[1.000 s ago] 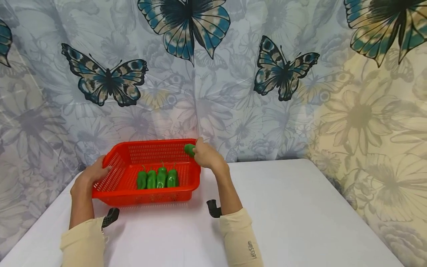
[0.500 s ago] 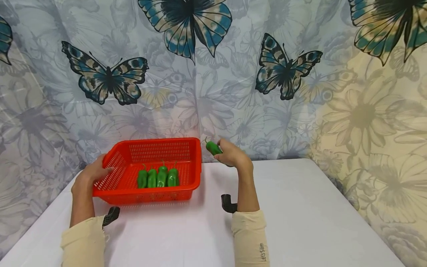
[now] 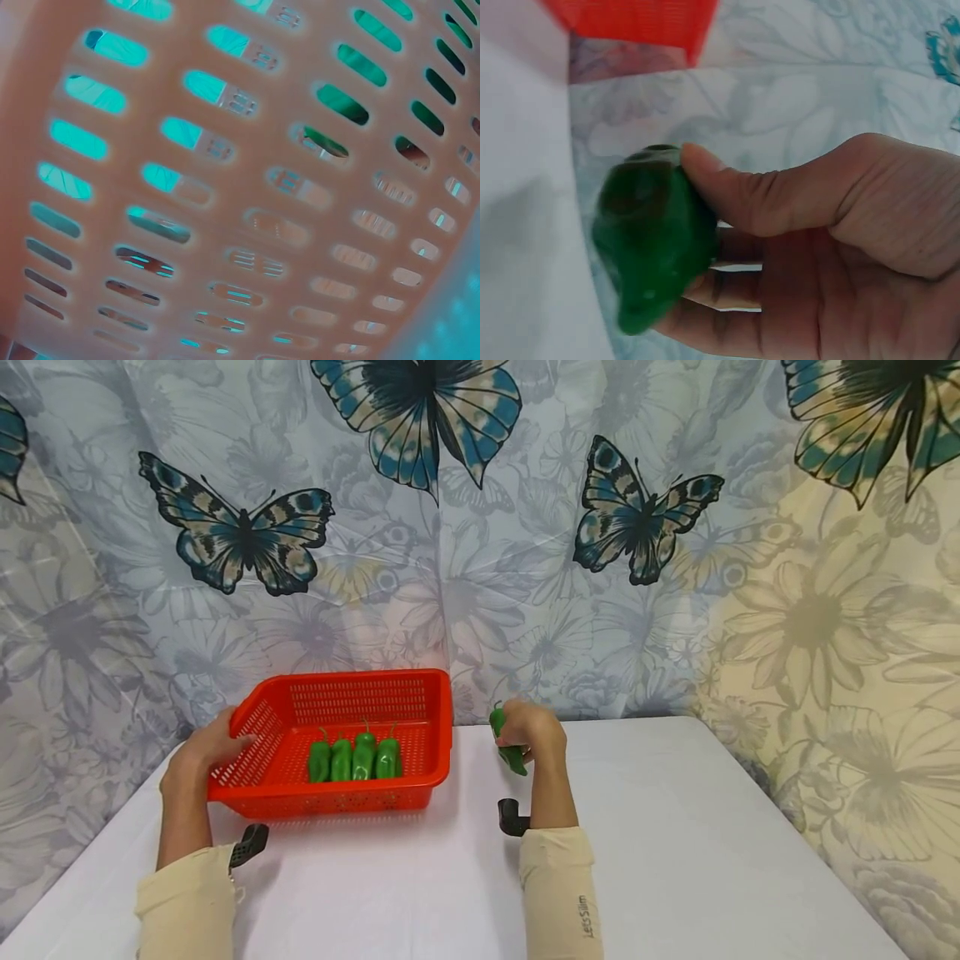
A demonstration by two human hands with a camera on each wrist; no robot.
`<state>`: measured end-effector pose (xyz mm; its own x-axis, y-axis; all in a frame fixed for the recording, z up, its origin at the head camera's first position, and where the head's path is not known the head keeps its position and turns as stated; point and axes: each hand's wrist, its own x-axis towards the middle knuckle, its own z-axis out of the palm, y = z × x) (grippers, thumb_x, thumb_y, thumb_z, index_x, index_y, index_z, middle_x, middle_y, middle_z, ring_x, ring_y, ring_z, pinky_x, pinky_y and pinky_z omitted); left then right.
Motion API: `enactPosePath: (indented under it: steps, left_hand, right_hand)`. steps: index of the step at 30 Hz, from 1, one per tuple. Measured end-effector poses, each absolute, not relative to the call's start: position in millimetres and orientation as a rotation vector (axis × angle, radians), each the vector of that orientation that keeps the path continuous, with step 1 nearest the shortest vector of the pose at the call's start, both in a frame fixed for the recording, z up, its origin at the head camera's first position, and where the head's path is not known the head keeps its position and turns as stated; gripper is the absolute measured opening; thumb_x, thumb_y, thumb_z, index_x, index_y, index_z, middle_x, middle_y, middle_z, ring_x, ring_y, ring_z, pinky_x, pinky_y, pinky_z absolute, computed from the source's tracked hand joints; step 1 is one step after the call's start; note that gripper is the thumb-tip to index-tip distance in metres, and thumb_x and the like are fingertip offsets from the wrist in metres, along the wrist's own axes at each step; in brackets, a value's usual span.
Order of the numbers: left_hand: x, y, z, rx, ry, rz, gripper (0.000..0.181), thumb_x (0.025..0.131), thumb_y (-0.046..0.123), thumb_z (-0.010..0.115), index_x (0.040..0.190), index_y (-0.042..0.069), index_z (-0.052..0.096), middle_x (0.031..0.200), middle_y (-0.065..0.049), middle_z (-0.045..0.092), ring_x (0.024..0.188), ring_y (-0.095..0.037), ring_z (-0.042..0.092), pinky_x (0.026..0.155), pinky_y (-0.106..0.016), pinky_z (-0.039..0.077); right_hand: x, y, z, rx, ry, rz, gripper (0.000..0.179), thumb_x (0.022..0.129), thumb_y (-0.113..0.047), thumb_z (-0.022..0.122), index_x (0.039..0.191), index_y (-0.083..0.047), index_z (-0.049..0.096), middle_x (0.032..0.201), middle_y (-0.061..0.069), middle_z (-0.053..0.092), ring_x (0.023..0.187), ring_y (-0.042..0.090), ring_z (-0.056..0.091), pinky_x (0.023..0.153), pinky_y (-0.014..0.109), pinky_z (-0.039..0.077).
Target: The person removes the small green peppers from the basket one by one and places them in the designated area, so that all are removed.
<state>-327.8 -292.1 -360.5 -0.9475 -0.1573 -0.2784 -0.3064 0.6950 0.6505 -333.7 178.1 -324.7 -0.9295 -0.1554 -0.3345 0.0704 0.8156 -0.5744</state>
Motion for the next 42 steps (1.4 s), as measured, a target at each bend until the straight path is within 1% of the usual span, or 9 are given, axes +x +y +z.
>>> enactPosePath:
  steps: [5,11,16,21,24,29,36,39,42]
  left_hand:
    - [-326,-293,-358,-0.363,2.707,1.071,0.080,0.107,0.027,0.052,0.167,0.012,0.001,0.148,-0.036,0.042,0.108,-0.040,0.067,0.074,-0.044,0.067]
    - [-325,-291,-358,-0.347,2.709,1.109,0.077,0.107,0.028,0.051,0.166,0.009,0.005,0.147,-0.035,0.044,0.108,-0.040,0.068,0.074,-0.045,0.067]
    - [-326,-291,-359,-0.361,2.705,1.132,0.075,0.108,0.028,0.049,0.166,0.009,0.006,0.145,-0.035,0.046,0.105,-0.039,0.069,0.073,-0.045,0.067]
    - [-326,-290,-359,-0.364,2.715,1.102,0.074,0.108,0.028,0.048,0.166,0.008,0.006,0.149,-0.036,0.043,0.115,-0.044,0.064,0.082,-0.051,0.066]
    - [-325,-289,-358,-0.375,2.715,1.087,0.074,0.108,0.028,0.047,0.166,0.008,0.005,0.151,-0.036,0.041,0.119,-0.046,0.061,0.086,-0.052,0.065]
    - [-326,-287,-358,-0.408,2.701,1.109,0.074,0.109,0.031,0.045,0.167,0.011,0.004,0.151,-0.035,0.041,0.118,-0.045,0.063,0.083,-0.051,0.066]
    - [-327,-286,-356,-0.440,2.703,1.078,0.075,0.108,0.034,0.045,0.167,0.013,0.005,0.151,-0.035,0.041,0.117,-0.045,0.062,0.083,-0.052,0.066]
    - [-327,-287,-357,-0.440,2.695,1.093,0.075,0.109,0.036,0.044,0.168,0.015,0.003,0.149,-0.035,0.042,0.112,-0.043,0.065,0.079,-0.050,0.067]
    - [-327,-288,-357,-0.443,2.692,1.114,0.075,0.109,0.038,0.043,0.168,0.017,0.002,0.147,-0.035,0.043,0.107,-0.041,0.067,0.074,-0.047,0.067]
  right_hand:
    - [-342,171,-339,-0.045,2.589,-0.833,0.018,0.099,-0.005,0.069,0.110,0.002,0.057,0.099,0.016,0.064,0.084,0.030,0.075,0.075,0.037,0.067]
    - [-350,168,-352,-0.011,2.554,-0.765,0.027,0.099,-0.005,0.069,0.122,0.001,0.055,0.103,0.019,0.064,0.085,0.031,0.076,0.076,0.037,0.067]
    - [-352,166,-358,0.022,2.583,-0.639,0.029,0.099,-0.005,0.066,0.126,-0.002,0.055,0.092,0.017,0.073,0.078,0.030,0.078,0.079,0.040,0.066]
    - [-352,167,-357,0.039,2.612,-0.610,0.037,0.098,-0.001,0.063,0.134,-0.002,0.052,0.087,0.015,0.075,0.078,0.030,0.077,0.075,0.037,0.065]
    - [-353,167,-357,0.038,2.612,-0.606,0.031,0.099,-0.002,0.063,0.128,-0.004,0.054,0.090,0.013,0.071,0.081,0.029,0.076,0.075,0.036,0.065]
    - [-355,168,-357,0.011,2.604,-0.574,0.016,0.100,-0.007,0.064,0.115,-0.008,0.057,0.091,0.011,0.070,0.083,0.025,0.072,0.066,0.027,0.058]
    - [-351,172,-352,-0.017,2.643,-0.550,0.020,0.101,-0.013,0.066,0.118,-0.006,0.059,0.099,0.018,0.071,0.088,0.029,0.072,0.063,0.025,0.051]
    - [-348,173,-345,-0.042,2.661,-0.557,0.022,0.102,-0.016,0.065,0.120,-0.005,0.058,0.095,0.015,0.067,0.082,0.026,0.071,0.063,0.024,0.049]
    - [-346,173,-339,-0.078,2.686,-0.572,0.021,0.102,-0.016,0.064,0.118,-0.004,0.058,0.084,0.008,0.058,0.069,0.019,0.062,0.062,0.025,0.045]
